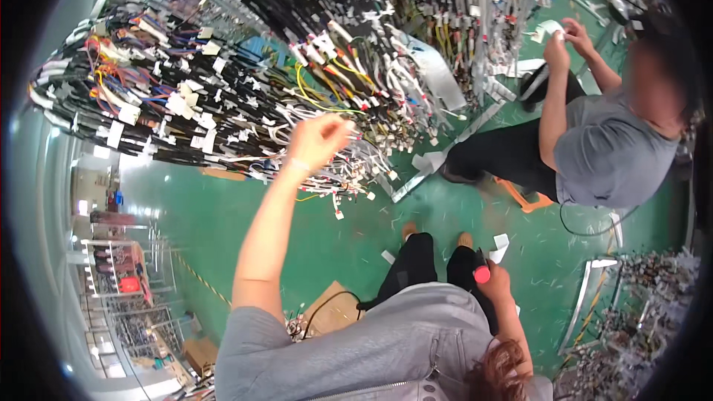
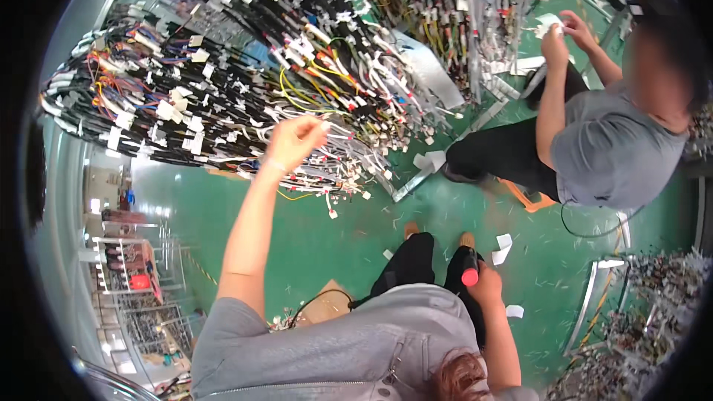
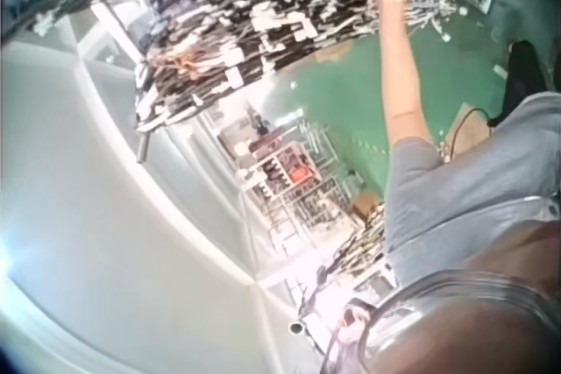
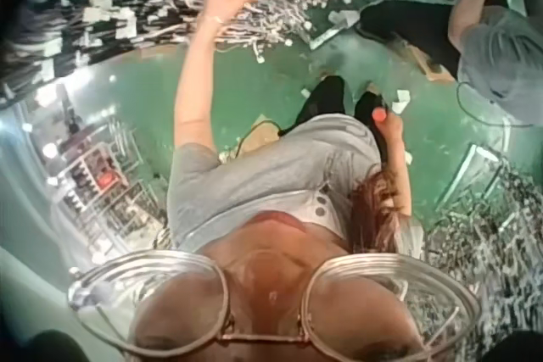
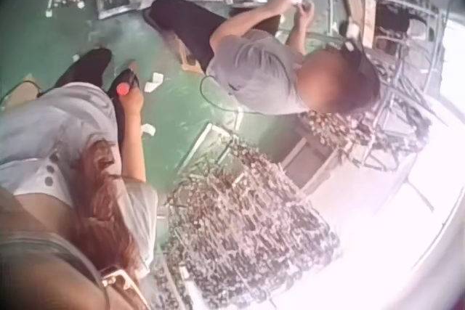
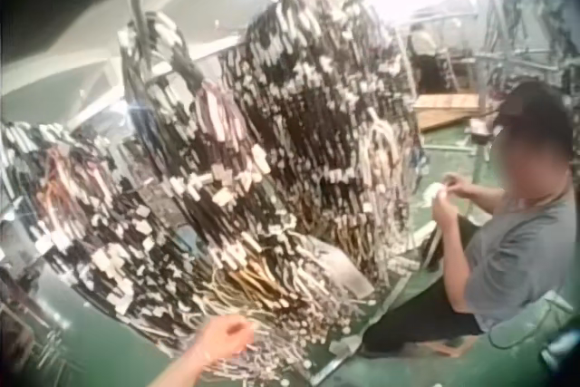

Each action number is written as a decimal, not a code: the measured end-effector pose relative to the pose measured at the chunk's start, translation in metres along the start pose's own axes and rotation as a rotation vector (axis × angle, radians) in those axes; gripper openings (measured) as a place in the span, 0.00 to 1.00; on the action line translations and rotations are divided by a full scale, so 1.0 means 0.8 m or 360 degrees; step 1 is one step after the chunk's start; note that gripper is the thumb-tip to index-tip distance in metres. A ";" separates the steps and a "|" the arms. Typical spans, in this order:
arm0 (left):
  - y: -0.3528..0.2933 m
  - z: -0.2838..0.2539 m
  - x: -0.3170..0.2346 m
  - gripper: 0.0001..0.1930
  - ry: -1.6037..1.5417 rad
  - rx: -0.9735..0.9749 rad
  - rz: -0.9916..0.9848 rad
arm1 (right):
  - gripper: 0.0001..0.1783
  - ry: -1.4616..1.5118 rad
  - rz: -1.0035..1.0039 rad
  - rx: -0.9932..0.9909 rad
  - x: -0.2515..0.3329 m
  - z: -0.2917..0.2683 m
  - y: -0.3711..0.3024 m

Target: Assembling a complex wiring harness on a production board using a specialized taping tool.

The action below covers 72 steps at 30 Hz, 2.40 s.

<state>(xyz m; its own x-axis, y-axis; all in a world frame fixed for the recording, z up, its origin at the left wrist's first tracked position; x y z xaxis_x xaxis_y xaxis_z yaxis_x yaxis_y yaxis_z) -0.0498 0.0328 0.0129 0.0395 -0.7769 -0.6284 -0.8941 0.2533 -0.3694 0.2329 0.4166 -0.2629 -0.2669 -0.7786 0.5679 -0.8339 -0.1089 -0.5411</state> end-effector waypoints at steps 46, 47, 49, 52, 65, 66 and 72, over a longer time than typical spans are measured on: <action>0.216 0.102 0.004 0.27 -0.0338 -0.1082 0.0519 | 0.23 0.0101 0.0137 0.0113 0.047 0.011 -0.002; 0.213 0.097 -0.001 0.22 -0.0179 -0.1231 0.0606 | 0.23 0.0080 0.0140 0.0132 0.048 0.010 -0.004; 0.210 0.092 -0.009 0.17 0.0032 -0.1329 0.0684 | 0.23 0.0047 0.0142 0.0159 0.051 0.006 -0.004; 0.199 0.097 -0.012 0.14 -0.0600 -0.0874 0.0598 | 0.25 0.0059 0.0176 0.0214 0.047 -0.001 -0.003; 0.090 0.110 0.084 0.15 -0.0975 -0.0537 0.0485 | 0.33 0.0093 -0.0057 0.0216 0.041 -0.039 0.012; 0.084 0.120 0.092 0.14 -0.1074 -0.0526 0.0476 | 0.33 0.0084 -0.0072 0.0228 0.042 -0.041 0.012; 0.031 0.148 0.080 0.14 -0.1278 -0.0279 0.0375 | 0.20 0.1320 -0.0433 0.0813 0.124 -0.096 0.010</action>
<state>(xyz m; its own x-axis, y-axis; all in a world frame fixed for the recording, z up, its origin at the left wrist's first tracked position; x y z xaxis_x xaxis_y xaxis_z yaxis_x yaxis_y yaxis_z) -0.0171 0.0575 -0.1176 0.0889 -0.0541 -0.9946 -0.9721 0.2127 -0.0984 0.1629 0.3856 -0.1633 -0.5123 -0.0338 0.8582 -0.6615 -0.6218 -0.4193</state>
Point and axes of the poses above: each hand's wrist, its own y-axis towards the middle knuckle, its own z-axis out of the palm, x = y × z, the point moved 2 cm from there along y, towards the middle knuckle, and after that the axes turned 13 degrees about x, right-handed, at the moved point
